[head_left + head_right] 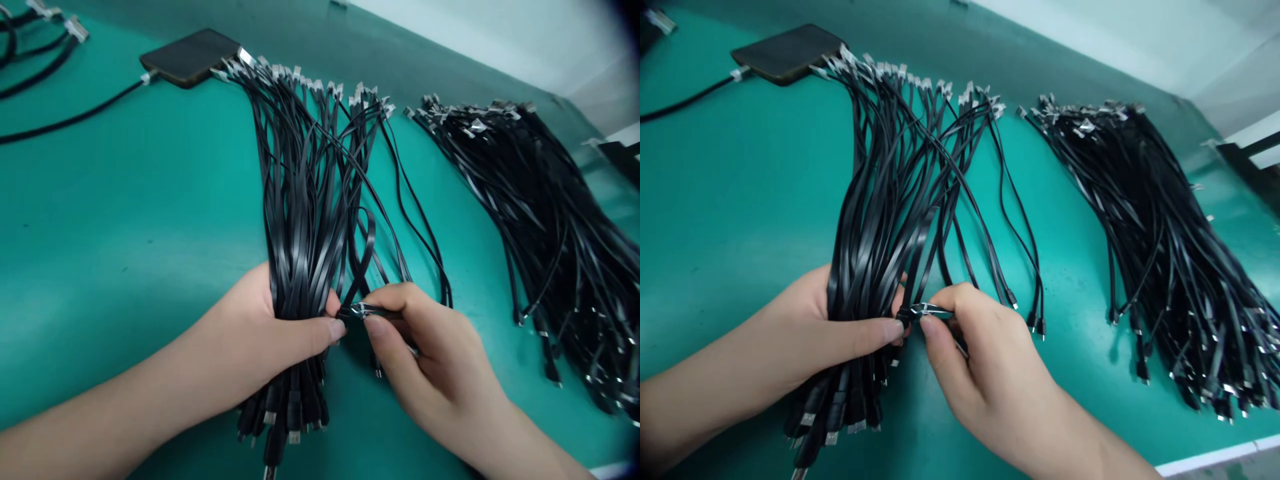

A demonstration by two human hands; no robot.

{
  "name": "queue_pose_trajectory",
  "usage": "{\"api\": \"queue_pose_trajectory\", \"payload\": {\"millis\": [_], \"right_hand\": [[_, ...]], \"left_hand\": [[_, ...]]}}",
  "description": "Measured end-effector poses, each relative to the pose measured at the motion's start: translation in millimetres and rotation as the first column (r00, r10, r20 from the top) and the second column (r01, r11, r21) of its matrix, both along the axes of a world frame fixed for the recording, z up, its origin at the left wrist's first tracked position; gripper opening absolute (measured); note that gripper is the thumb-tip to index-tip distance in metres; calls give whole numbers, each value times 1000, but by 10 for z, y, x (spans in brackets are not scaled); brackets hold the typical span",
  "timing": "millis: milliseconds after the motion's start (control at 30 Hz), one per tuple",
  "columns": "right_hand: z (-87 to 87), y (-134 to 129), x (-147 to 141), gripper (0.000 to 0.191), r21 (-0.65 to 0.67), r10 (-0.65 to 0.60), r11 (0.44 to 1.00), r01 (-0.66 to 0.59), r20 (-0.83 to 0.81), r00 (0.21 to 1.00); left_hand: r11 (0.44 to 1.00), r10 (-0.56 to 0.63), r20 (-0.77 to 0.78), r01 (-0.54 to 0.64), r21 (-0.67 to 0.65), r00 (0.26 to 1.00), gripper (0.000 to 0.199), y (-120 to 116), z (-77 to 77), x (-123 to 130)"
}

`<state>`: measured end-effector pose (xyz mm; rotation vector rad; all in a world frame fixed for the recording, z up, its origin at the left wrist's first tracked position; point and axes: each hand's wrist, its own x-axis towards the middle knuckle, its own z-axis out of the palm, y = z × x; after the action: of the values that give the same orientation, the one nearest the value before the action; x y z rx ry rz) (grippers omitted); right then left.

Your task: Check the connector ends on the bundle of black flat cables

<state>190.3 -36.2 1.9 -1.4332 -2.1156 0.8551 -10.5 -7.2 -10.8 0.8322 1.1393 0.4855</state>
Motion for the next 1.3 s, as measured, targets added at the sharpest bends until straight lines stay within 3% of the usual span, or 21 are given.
{"api": "queue_pose_trajectory", "payload": {"millis": [233,900,1300], "right_hand": [[13,-14,-17,11,24,-17,1000,17,-19,1000],[17,-3,-33,14,-68,-26,997,25,-5,1000],[43,-8,-33,15,12,-7,1000,7,36,999]], "left_hand": [[1000,0,-33,0,9,999,21,-9,-1,3],[995,76,-11,-75,61,997,17,-23,4,46],[997,58,-13,-57,54,998,19,-8,-12,41]]}}
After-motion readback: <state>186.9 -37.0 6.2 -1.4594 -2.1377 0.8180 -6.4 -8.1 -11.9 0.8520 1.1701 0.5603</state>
